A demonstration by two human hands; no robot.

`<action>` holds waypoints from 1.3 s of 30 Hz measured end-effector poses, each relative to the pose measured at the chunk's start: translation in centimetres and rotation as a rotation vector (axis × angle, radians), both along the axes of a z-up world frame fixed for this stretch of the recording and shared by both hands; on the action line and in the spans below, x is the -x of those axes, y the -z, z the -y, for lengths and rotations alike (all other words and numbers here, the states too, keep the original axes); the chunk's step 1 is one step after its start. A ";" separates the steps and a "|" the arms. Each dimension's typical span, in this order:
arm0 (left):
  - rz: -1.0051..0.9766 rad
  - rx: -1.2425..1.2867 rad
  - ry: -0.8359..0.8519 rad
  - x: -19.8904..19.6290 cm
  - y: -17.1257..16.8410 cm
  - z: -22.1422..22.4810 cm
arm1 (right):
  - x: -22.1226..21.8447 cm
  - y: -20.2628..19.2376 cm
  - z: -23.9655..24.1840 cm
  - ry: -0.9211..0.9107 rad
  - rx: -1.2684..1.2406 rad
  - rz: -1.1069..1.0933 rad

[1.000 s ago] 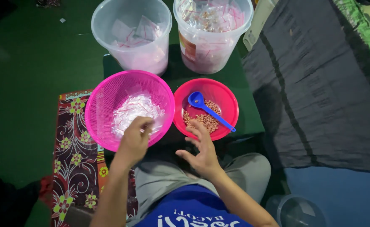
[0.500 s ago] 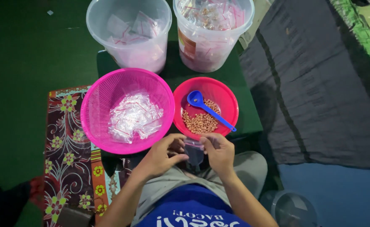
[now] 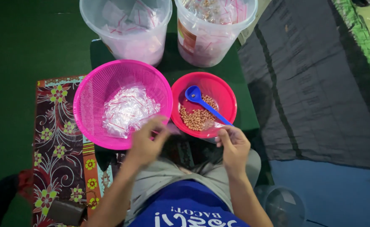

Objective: Bagging peanuts from a bowl into small plastic bags using a spoon

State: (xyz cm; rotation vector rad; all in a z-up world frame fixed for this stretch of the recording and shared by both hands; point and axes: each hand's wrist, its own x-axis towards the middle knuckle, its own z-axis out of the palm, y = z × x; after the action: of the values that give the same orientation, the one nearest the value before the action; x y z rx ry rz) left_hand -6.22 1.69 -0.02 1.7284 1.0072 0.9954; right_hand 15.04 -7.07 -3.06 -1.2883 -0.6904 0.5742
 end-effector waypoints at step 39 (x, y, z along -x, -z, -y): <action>-0.148 0.131 0.355 -3.3 2.5 2.8 | 0.7 -1.2 0.7 -0.333 0.076 0.709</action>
State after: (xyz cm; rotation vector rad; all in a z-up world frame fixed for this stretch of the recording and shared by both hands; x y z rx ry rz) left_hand -2.90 -1.15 -2.51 1.8097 0.7987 0.5702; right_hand 14.36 -7.82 -1.82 -1.4639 -1.5012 0.4012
